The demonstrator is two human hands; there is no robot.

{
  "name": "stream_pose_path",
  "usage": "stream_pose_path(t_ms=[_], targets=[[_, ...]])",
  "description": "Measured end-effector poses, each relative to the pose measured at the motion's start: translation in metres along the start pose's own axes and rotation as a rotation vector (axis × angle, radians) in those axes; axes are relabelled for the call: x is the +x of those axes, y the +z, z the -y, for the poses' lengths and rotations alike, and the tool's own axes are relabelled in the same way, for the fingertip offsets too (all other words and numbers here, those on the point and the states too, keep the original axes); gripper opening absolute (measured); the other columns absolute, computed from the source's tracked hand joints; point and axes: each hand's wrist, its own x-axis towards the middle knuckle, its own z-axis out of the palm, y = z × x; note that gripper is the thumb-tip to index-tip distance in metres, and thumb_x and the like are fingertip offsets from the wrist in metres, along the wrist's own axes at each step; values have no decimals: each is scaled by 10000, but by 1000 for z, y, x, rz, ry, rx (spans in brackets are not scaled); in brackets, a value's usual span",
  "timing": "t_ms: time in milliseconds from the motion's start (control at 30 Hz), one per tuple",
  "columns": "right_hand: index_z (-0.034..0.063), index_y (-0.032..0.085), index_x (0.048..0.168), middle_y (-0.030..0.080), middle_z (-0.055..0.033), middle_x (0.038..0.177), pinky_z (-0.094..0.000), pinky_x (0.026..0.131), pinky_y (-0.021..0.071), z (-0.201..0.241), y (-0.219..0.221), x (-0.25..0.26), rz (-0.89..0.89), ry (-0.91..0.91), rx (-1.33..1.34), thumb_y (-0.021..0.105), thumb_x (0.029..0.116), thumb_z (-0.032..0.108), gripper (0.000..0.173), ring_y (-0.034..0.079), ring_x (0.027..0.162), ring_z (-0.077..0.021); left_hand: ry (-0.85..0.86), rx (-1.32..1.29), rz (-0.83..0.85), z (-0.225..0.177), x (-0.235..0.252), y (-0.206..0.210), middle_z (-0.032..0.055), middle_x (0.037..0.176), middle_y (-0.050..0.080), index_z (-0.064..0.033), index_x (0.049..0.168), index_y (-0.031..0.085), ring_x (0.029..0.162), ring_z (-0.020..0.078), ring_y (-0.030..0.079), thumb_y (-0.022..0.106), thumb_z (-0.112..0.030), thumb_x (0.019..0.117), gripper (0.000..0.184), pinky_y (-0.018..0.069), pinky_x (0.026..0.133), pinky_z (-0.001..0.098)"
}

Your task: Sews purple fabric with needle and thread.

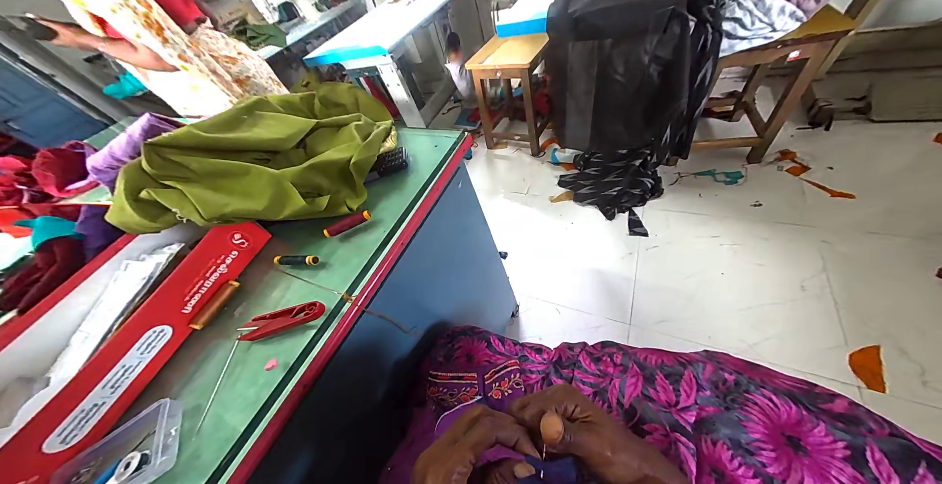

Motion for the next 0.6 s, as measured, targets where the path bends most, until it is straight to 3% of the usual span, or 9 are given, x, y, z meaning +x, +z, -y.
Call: stream_pose_path(t_ms=[200, 267, 367, 467, 600], targets=[[110, 574, 750, 560, 148, 787, -94, 786, 402, 3, 1, -2, -39, 23, -58, 457, 1066, 462, 488, 512, 842, 137, 1, 46, -30, 0, 0, 2, 76, 968, 679, 15, 965, 664, 995, -15, 622, 610, -168, 1014, 197, 487, 912, 128], [142, 557, 736, 513, 161, 768, -88, 725, 372, 3, 0, -2, -52, 41, -63, 455, 1063, 475, 478, 475, 794, 135, -4, 68, -37, 1, 0, 3, 80, 970, 687, 16, 959, 664, 997, -9, 629, 615, -164, 1010, 194, 492, 910, 132], [215, 603, 745, 528, 211, 766, -81, 708, 375, 0, 0, -2, -84, 69, 51, 491, 1040, 502, 426, 480, 772, 147, -16, 23, -26, 2, 2, 3, 76, 960, 688, 29, 949, 661, 991, -7, 626, 607, -172, 1013, 217, 488, 917, 139], [299, 658, 743, 617, 225, 784, -108, 773, 459, 0, -5, -2, -137, 44, 272, 513, 1020, 526, 386, 583, 810, 108, -42, -97, 29, 2, 2, 0, 21, 960, 678, 7, 952, 654, 986, -55, 603, 564, -229, 1039, 267, 486, 906, 133], [277, 690, 788, 649, 186, 783, -144, 812, 484, 14, -24, -4, -183, -20, 240, 515, 1015, 522, 378, 618, 816, 68, -80, -136, 26, 6, -3, 0, 17, 966, 675, 22, 955, 646, 988, -67, 592, 563, -209, 1038, 259, 479, 906, 129]])
